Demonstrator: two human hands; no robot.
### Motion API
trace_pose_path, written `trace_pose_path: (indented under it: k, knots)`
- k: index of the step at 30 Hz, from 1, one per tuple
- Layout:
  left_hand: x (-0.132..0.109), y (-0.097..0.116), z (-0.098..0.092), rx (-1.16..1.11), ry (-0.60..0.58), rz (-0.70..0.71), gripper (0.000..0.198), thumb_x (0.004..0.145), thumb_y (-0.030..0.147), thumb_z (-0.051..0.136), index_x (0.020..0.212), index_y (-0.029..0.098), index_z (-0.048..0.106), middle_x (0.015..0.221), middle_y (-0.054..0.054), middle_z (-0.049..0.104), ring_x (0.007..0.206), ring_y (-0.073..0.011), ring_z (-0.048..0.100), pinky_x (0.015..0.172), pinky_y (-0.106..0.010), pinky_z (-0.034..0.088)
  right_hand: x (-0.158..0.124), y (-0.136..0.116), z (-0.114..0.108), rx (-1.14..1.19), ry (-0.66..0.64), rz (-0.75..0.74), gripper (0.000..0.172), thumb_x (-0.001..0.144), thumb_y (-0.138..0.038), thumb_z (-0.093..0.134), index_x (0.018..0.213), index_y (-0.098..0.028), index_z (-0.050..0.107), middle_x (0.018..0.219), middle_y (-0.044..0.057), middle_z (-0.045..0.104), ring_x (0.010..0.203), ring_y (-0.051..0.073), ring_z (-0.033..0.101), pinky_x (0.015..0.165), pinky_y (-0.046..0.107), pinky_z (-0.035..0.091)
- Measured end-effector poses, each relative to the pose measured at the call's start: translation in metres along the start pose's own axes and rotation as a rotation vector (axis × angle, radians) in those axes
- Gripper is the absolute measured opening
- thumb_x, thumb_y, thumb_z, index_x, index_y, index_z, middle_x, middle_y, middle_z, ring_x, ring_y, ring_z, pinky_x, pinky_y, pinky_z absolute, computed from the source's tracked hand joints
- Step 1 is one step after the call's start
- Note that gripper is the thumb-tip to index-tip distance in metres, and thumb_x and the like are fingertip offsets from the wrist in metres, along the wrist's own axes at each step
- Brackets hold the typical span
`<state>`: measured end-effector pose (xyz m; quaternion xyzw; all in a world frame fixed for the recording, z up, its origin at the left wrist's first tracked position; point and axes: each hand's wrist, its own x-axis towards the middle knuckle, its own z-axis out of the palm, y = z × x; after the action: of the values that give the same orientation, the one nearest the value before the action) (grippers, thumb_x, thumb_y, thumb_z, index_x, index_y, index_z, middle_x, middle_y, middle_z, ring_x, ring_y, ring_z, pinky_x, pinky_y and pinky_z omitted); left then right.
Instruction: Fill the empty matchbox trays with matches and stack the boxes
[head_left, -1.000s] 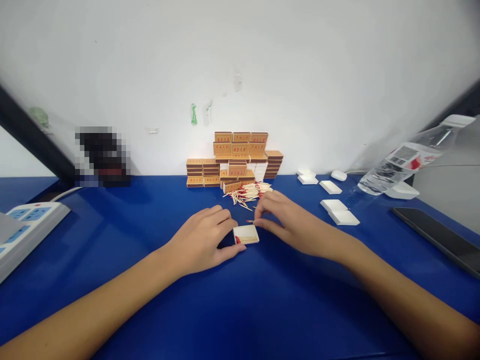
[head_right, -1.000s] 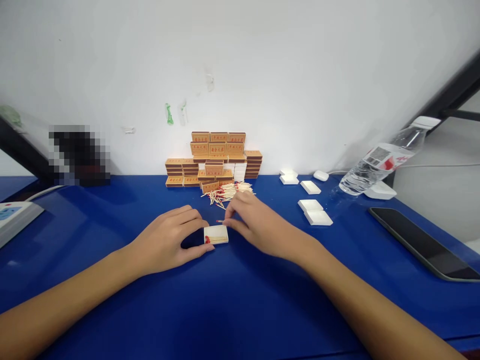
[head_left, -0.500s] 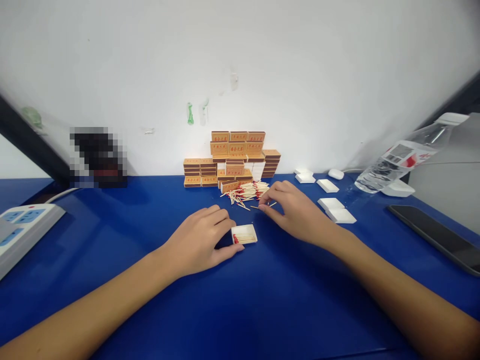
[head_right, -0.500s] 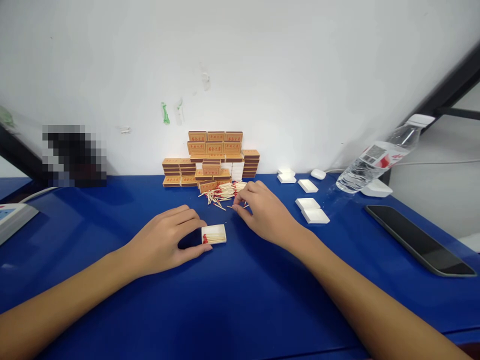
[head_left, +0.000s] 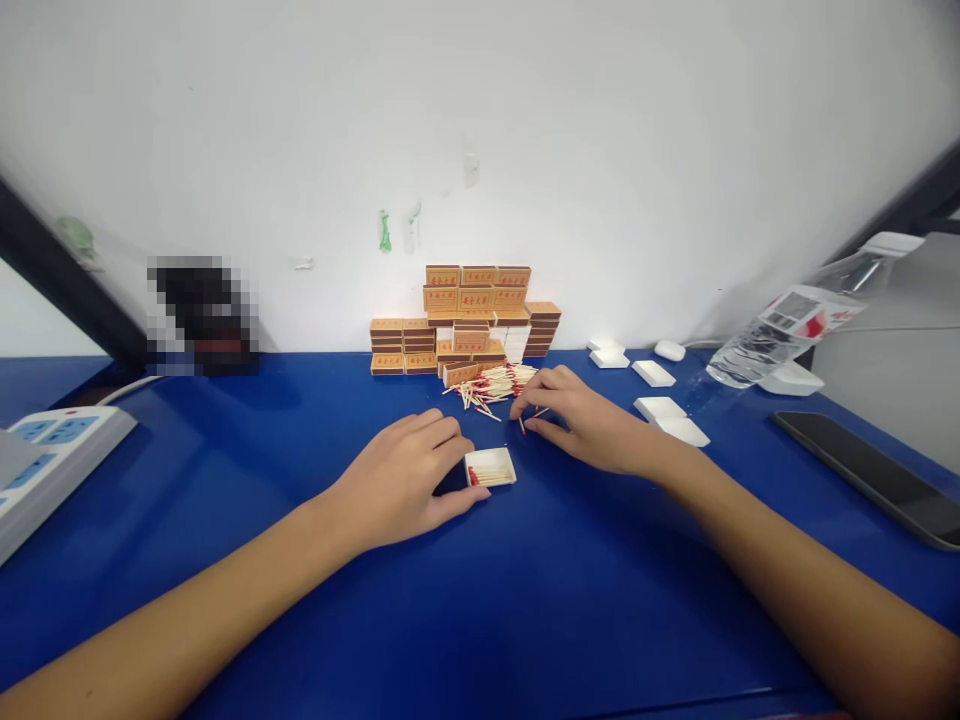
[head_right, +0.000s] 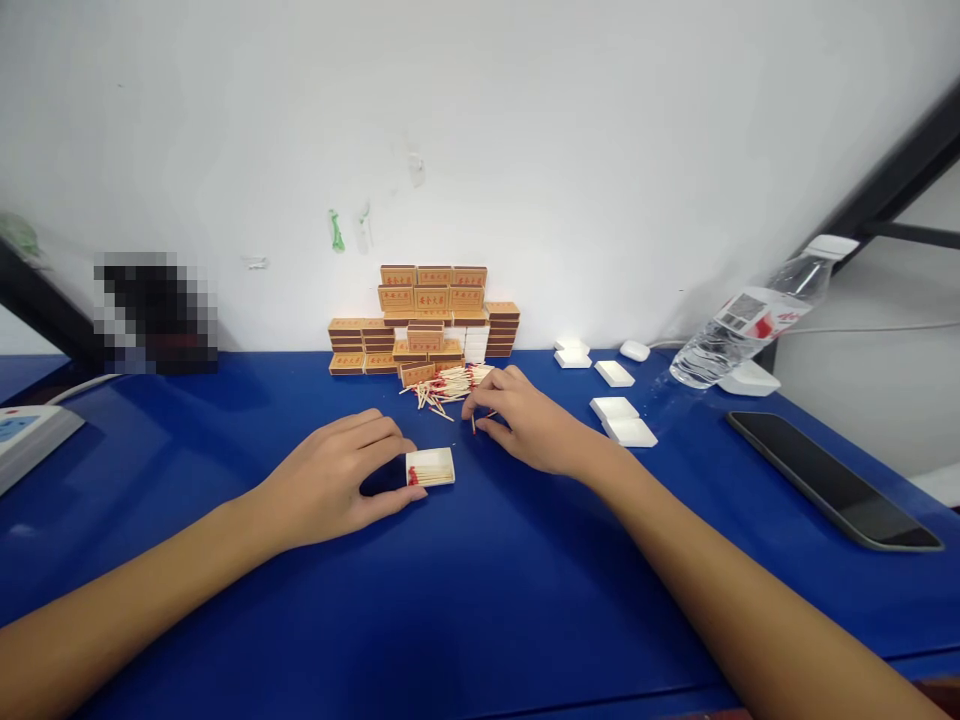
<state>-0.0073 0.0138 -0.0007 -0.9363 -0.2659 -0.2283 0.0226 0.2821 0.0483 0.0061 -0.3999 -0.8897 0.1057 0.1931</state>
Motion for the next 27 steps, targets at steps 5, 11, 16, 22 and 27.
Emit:
trace_pose_path:
  k: [5,11,16,22,27]
  knots:
    - [0.001,-0.001,0.0,0.005,0.0,-0.002,0.035,0.1,0.045,0.067,0.11,0.012,0.072,0.097,-0.009,0.07,0.09,-0.0254,0.065,0.081,-0.041,0.057,0.002,0.003,0.003,-0.052,-0.012,0.034,0.013,0.103,-0.025,0.055,0.095,-0.021,0.063,0.106,0.012,0.061,0.105,0.03,0.051,0.094,0.048,0.048]
    - [0.001,-0.001,0.0,0.009,-0.005,-0.018,0.034,0.099,0.045,0.068,0.109,0.013,0.072,0.096,-0.008,0.07,0.091,-0.0254,0.065,0.082,-0.041,0.057,-0.001,-0.04,0.002,0.061,0.063,-0.007,0.016,0.108,-0.028,0.049,0.097,-0.023,0.059,0.111,0.01,0.061,0.109,0.028,0.051,0.099,0.047,0.047]
    - [0.002,-0.001,0.001,0.006,-0.025,-0.04,0.033,0.1,0.045,0.066,0.107,0.014,0.073,0.095,-0.008,0.07,0.09,-0.0254,0.065,0.082,-0.042,0.057,0.001,-0.064,0.011,0.066,0.119,-0.049,0.013,0.106,-0.02,0.052,0.097,-0.023,0.06,0.107,0.008,0.064,0.107,0.026,0.055,0.099,0.045,0.047]
    - [0.002,0.0,0.001,0.004,-0.012,-0.02,0.034,0.1,0.045,0.067,0.107,0.013,0.073,0.096,-0.009,0.07,0.09,-0.0254,0.065,0.081,-0.042,0.057,0.013,-0.023,0.027,-0.053,0.322,0.106,0.008,0.097,-0.026,0.07,0.092,-0.022,0.065,0.095,0.008,0.066,0.096,0.028,0.056,0.086,0.044,0.048]
    - [0.002,0.001,-0.001,0.002,-0.02,-0.03,0.033,0.1,0.045,0.067,0.109,0.013,0.073,0.097,-0.009,0.071,0.091,-0.0257,0.066,0.083,-0.042,0.057,0.021,-0.011,0.031,-0.026,0.178,0.119,0.011,0.097,-0.022,0.068,0.086,-0.021,0.065,0.097,0.009,0.067,0.101,0.028,0.056,0.092,0.045,0.047]
